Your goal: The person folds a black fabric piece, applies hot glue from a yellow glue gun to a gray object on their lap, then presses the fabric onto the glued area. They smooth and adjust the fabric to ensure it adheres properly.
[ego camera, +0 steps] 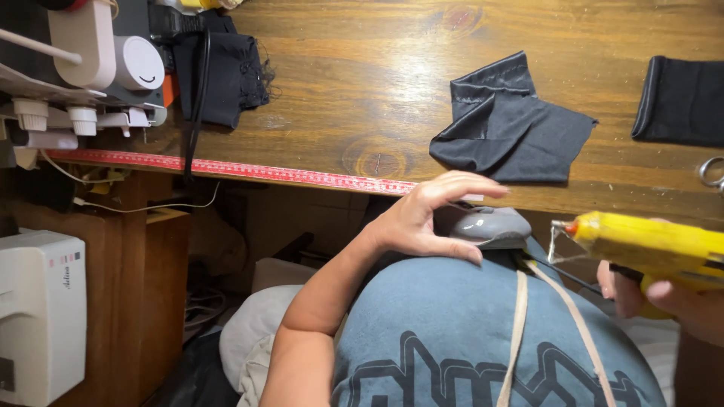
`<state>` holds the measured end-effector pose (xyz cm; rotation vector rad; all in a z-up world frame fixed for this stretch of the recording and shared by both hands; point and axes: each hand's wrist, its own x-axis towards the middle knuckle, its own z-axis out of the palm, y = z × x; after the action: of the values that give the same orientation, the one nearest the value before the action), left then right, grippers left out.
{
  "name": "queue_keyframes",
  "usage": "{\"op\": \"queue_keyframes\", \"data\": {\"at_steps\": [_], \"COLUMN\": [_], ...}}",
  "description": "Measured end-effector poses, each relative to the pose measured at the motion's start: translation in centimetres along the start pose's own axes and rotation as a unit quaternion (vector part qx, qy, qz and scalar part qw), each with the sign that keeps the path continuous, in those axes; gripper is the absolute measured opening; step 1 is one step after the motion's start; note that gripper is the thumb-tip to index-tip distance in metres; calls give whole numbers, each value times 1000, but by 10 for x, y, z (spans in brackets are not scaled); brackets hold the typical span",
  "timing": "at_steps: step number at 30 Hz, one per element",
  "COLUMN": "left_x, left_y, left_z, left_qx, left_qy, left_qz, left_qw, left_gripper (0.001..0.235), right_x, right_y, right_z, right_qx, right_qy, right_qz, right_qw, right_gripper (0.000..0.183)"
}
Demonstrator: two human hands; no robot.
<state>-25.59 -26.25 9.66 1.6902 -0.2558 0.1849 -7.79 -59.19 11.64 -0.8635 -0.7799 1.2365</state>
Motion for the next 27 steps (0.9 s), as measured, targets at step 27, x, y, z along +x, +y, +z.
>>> {"op": "queue_keyframes", "data": {"at_steps": [27], "left_x": [21], "left_y": [43], "left_z": [9], "left_qx": [186], "left_qy": [143], "left_qz": [105], "left_qw": [966], "left_gripper": [30], "right_x": [-101], "right_y": [145], "right_z": [-155], "right_qx": [544], "right_qy": [-194], "right_qz": [317], "right_qw": [752], "right_gripper": [26]}}
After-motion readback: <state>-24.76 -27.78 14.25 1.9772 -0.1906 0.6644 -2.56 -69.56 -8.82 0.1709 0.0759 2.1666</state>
